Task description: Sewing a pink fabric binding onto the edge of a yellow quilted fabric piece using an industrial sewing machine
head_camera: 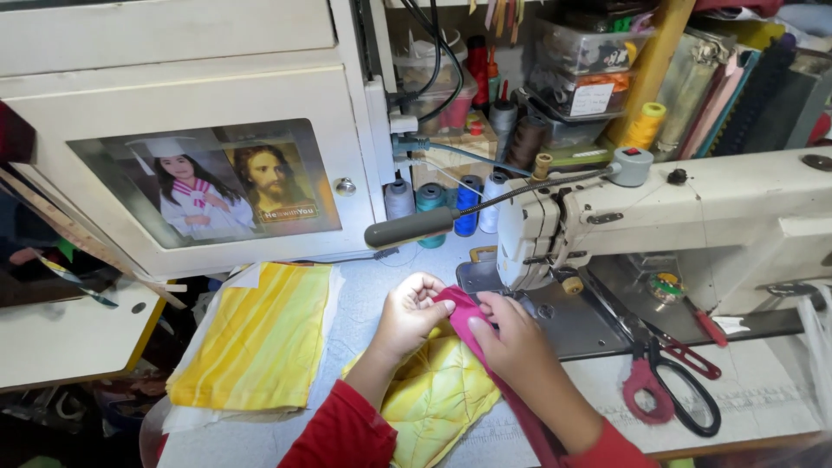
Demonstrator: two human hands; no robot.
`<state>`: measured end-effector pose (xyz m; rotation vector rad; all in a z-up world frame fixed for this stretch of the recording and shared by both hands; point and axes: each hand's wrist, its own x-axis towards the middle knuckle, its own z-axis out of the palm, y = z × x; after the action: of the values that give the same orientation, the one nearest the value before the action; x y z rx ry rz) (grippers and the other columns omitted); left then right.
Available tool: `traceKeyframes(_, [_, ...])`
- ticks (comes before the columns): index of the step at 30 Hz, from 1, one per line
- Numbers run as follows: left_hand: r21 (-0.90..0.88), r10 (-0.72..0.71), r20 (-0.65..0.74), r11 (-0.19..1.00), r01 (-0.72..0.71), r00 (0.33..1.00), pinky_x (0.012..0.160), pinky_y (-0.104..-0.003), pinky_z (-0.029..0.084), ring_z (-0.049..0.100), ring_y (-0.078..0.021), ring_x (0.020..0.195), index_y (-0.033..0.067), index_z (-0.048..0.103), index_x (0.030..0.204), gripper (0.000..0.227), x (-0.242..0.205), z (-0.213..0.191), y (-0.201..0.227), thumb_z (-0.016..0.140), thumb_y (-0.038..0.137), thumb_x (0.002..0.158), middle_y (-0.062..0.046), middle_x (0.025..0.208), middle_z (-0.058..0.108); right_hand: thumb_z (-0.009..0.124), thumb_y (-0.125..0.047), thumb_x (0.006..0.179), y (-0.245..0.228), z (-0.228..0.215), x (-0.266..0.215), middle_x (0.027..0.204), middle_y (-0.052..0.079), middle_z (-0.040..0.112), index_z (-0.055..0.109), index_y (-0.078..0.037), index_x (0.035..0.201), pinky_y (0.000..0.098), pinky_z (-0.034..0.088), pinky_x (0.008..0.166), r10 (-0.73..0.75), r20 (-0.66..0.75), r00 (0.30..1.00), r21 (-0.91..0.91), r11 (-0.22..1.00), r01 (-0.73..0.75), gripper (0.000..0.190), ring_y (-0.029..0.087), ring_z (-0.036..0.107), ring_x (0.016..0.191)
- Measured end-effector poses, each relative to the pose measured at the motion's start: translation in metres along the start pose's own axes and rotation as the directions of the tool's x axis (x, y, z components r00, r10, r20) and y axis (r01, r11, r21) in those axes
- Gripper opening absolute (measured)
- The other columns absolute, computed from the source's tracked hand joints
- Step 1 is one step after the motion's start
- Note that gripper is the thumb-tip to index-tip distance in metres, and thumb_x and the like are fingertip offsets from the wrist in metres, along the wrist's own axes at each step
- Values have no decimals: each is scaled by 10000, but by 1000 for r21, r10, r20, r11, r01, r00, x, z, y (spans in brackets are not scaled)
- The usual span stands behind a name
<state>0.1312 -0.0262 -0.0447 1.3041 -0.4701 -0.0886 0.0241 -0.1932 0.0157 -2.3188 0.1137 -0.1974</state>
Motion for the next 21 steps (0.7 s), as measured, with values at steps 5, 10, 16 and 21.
traceKeyframes(5, [88,-22,-14,996,23,1000,543,-190,460,587,-51,591,42,662,960,156,3,-8,5,749,-35,856,-53,770,696,621,-276,884,47,39,40,827,6,779,732,-155,941,372,505,736,-117,-138,984,-32,993,114,174,211,698,776])
traceKeyframes(10, [777,-168,-331,509,370,928,805,-425,489,669,-244,927,173,688,1006,271,9,-32,34,642,392,854,-14,1028,692,605,-291,942,65,29,38,743,-12,712,720,-173,918,335,489,693,54,-128,990,-41,997,-60,167,160,641,716])
traceKeyframes(16, [902,-370,-161,321,289,915,995,-482,454,582,-310,1227,243,669,1299,516,6,-13,37,702,455,830,-53,1302,645,588,-244,962,70,22,28,854,35,736,701,-120,987,403,515,713,-160,-221,962,-120,983,136,170,242,693,796])
traceKeyframes(21, [528,-351,66,806,266,934,775,-263,487,659,-132,883,120,779,982,111,2,-12,23,727,153,890,-16,993,748,602,-273,946,88,16,24,887,9,757,715,-148,981,388,515,732,-171,-287,943,-114,983,143,172,222,702,814])
